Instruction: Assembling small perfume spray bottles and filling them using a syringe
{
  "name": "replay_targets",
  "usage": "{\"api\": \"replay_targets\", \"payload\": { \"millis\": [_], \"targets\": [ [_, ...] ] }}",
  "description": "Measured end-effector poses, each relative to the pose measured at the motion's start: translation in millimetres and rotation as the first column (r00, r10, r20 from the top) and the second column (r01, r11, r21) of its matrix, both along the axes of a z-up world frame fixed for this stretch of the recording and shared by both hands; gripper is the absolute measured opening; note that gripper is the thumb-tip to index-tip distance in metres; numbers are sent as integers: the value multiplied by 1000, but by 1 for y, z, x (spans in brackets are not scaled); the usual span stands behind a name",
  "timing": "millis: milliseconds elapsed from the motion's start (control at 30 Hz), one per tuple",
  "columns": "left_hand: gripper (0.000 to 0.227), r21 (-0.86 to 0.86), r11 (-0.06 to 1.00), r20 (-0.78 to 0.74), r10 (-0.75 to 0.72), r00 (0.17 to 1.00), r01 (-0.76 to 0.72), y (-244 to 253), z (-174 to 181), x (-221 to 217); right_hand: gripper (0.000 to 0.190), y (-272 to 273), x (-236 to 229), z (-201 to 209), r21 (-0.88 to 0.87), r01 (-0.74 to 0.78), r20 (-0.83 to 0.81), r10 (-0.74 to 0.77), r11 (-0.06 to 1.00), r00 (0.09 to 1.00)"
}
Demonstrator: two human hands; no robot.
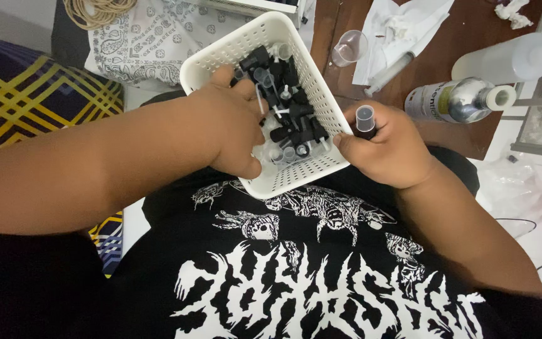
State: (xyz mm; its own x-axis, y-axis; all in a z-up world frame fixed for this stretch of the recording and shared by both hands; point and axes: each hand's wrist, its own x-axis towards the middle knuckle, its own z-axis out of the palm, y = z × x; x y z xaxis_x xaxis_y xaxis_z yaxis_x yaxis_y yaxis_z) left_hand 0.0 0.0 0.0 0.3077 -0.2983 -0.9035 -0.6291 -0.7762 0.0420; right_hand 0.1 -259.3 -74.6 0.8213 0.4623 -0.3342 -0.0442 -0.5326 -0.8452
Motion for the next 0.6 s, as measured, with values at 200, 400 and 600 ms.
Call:
{"api": "replay_targets", "payload": {
  "millis": [200,400,600],
  "targets": [
    [70,81,997,-21,-12,1000,14,-3,9,2,10,1,-1,8,10,-25,36,24,1000,999],
    [70,24,999,65,-47,997,46,3,4,-4,11,2,-1,4,-17,-12,25,13,1000,1000],
    [58,33,999,-18,-39,999,40,0,12,3,10,3,1,7,-34,-43,53,45,998,998]
  ]
}}
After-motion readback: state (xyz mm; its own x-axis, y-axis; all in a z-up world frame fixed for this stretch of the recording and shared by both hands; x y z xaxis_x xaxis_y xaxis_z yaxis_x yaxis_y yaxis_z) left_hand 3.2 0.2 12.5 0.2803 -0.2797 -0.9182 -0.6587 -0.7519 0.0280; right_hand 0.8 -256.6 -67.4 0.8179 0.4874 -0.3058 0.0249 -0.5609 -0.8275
